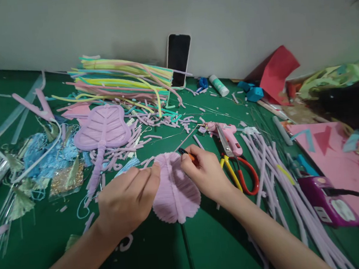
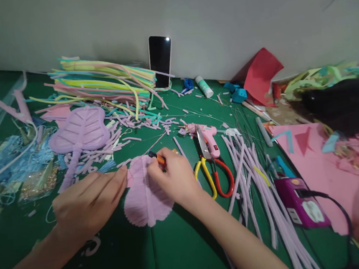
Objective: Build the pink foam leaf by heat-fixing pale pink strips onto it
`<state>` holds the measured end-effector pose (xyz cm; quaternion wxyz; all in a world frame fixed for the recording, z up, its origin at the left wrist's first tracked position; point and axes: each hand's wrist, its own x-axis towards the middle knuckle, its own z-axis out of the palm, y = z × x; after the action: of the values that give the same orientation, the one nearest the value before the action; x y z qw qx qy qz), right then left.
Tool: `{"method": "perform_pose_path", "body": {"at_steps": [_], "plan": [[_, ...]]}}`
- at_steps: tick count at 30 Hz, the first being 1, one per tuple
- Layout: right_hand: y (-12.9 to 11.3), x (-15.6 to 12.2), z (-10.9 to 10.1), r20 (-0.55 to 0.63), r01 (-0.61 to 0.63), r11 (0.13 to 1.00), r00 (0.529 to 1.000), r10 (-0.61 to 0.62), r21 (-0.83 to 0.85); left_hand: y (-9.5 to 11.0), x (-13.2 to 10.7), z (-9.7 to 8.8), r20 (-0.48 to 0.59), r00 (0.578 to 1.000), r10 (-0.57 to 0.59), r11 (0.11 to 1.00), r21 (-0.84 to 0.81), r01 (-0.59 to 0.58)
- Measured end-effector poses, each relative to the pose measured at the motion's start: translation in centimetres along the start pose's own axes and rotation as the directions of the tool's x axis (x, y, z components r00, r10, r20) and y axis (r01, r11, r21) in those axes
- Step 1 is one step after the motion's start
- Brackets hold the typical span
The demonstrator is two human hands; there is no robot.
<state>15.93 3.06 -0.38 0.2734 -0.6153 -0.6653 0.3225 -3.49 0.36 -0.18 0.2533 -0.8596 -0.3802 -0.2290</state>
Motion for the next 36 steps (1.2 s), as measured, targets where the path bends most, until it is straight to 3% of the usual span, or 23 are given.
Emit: {"method": "perform_pose_path", "body": {"at_steps": [11, 18, 36], "plan": [[-0.02, 0.11, -0.09, 0.002, 0.001, 1.0, 1.0, -0.001, -0.006, -0.05, 0.58, -0.27, 0.013, 1.0, 0.008, 0.999, 0.041, -0.008], [0.02, 0.08, -0.09, -0.001, 0.004, 1.0, 1.0, -0.004, -0.011, 0.06, 0.08, 0.16, -0.086, 0.996, 0.015, 0.999, -0.044, -0.019], [0.01, -0.02, 0.08, -0.021, 0.049, 0.996, 0.999, -0.05, -0.074, 0.39, 0.27, 0.27, -0.028, 0.997, -0.076, 0.993, -0.087, 0.074]]}}
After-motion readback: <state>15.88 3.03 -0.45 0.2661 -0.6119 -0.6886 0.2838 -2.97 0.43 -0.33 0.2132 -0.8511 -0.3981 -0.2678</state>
